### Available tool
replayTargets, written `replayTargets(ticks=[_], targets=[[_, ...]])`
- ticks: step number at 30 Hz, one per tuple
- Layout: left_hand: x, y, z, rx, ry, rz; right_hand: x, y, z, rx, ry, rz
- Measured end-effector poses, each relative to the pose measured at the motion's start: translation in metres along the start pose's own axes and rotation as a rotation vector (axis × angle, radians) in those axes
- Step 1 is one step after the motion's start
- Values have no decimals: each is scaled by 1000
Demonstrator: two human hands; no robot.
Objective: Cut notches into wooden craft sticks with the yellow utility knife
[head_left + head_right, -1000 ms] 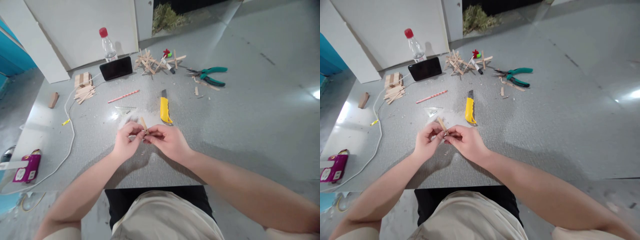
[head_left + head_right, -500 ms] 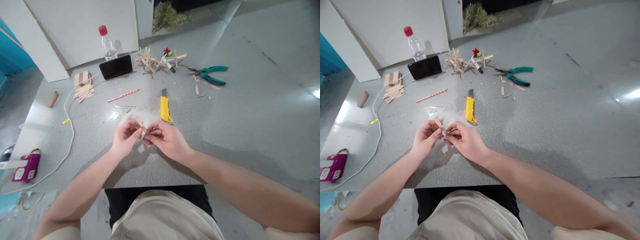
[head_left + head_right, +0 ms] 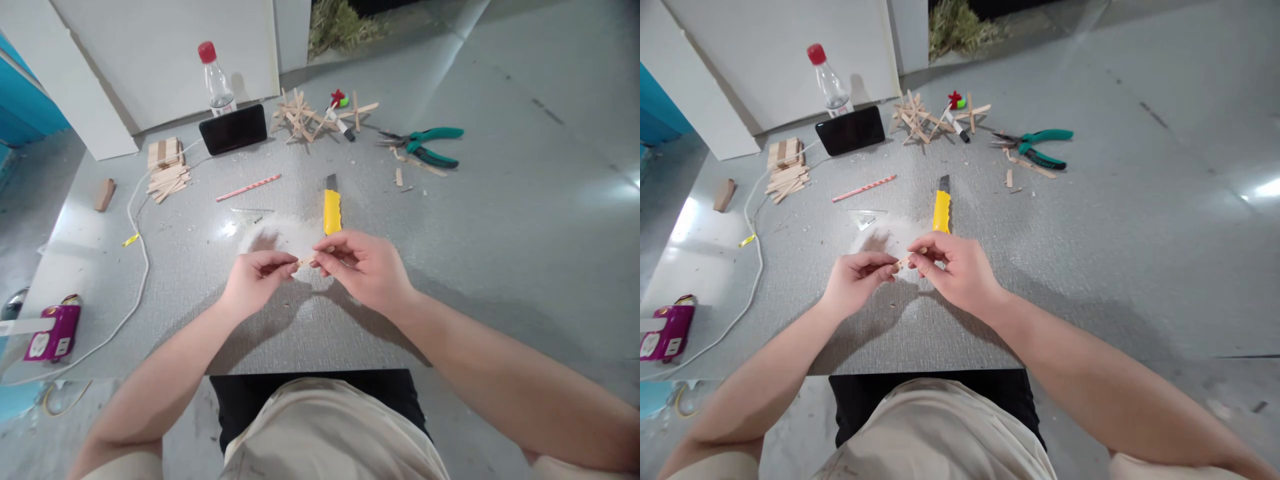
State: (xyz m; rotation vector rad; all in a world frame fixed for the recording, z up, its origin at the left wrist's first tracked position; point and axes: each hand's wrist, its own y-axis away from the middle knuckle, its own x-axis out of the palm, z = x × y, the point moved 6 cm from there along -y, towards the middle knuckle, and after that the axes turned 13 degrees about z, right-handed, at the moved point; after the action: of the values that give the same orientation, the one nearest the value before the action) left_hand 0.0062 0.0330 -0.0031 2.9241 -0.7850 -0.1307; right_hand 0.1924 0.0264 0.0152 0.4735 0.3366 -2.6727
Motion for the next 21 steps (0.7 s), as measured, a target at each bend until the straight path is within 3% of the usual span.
replayTargets(ticks=[7,12,17,21], targets=[[7,6,-6,54,36,2,-30,-17,-29,117,425,-132],[8,12,-11,116,35,9,-30,-32,-54,263,637,-116],[8,11,-4,87,120,74,-32,-38,-61,330,608,-163],[8,11,-4,69,203,102,-46,-25,-56,308,417,-222]])
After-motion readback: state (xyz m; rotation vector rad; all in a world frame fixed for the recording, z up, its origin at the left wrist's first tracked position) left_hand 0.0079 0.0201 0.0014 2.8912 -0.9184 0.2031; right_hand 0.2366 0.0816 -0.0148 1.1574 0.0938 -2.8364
